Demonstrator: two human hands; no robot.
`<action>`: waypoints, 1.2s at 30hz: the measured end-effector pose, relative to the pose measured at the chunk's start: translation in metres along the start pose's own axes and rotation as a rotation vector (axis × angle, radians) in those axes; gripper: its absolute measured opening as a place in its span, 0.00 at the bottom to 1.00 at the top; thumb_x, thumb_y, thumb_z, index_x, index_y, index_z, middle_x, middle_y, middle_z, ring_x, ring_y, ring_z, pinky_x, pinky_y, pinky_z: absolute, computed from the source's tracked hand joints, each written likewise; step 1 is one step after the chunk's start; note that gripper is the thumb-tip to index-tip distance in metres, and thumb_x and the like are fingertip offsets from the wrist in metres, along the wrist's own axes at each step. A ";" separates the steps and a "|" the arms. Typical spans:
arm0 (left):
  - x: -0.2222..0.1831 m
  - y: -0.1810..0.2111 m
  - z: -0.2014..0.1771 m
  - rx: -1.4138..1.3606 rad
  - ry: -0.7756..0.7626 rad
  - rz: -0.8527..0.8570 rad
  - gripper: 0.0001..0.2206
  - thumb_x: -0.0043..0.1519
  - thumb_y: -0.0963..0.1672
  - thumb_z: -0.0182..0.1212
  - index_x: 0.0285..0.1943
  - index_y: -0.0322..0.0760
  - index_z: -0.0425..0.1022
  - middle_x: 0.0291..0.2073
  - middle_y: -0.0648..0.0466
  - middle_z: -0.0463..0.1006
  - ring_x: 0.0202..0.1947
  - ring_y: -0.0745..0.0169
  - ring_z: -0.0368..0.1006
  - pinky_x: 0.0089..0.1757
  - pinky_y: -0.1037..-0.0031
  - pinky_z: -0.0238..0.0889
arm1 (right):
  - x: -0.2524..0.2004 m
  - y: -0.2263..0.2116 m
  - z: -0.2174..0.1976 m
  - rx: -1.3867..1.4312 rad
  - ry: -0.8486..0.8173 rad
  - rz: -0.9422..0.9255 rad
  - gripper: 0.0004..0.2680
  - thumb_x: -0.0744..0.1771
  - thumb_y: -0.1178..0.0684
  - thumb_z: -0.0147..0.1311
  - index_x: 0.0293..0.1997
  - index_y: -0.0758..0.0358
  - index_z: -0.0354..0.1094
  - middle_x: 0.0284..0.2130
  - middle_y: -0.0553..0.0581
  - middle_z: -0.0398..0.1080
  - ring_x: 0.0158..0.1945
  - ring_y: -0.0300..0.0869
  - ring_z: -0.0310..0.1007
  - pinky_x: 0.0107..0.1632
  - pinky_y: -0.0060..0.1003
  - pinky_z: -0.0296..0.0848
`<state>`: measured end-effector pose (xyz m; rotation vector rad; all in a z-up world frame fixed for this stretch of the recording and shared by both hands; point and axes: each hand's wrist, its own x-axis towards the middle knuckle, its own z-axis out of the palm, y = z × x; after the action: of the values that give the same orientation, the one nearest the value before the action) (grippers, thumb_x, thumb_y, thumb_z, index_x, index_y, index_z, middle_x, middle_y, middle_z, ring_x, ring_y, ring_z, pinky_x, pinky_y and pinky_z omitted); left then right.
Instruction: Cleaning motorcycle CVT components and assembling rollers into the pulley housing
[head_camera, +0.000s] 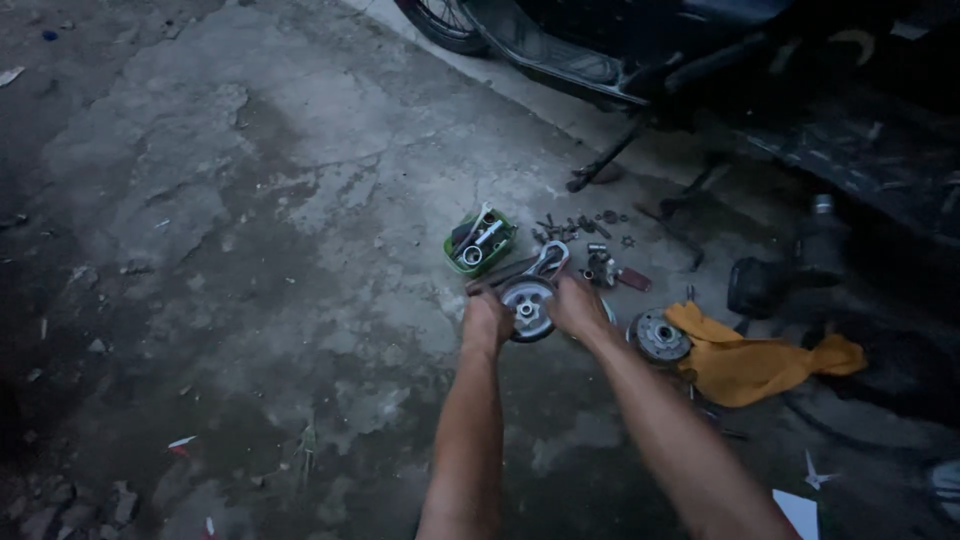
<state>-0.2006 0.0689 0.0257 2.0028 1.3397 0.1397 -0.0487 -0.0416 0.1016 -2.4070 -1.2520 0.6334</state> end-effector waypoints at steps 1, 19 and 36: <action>0.023 -0.023 0.026 0.549 -0.042 0.189 0.18 0.57 0.44 0.52 0.52 0.30 0.76 0.42 0.39 0.81 0.48 0.35 0.78 0.46 0.50 0.74 | -0.006 -0.014 -0.007 0.036 -0.017 -0.008 0.15 0.66 0.50 0.53 0.55 0.69 0.71 0.47 0.76 0.75 0.56 0.69 0.73 0.50 0.63 0.76; 0.062 -0.014 -0.005 -0.358 -0.077 -0.116 0.22 0.67 0.51 0.46 0.56 0.32 0.78 0.49 0.36 0.80 0.57 0.37 0.73 0.54 0.50 0.69 | 0.032 -0.055 0.005 0.789 0.132 0.098 0.21 0.67 0.38 0.63 0.63 0.56 0.71 0.57 0.69 0.70 0.61 0.61 0.69 0.59 0.53 0.70; 0.030 0.094 0.025 -0.671 -0.101 0.052 0.18 0.56 0.44 0.59 0.57 0.46 0.77 0.47 0.41 0.81 0.51 0.38 0.77 0.46 0.48 0.74 | 0.025 0.055 -0.042 1.669 0.021 0.091 0.23 0.69 0.33 0.52 0.68 0.56 0.65 0.65 0.65 0.66 0.67 0.58 0.66 0.65 0.61 0.67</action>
<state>-0.1033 0.0619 0.0557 1.4513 0.9992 0.4427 0.0236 -0.0548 0.1038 -1.0063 -0.2077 1.0444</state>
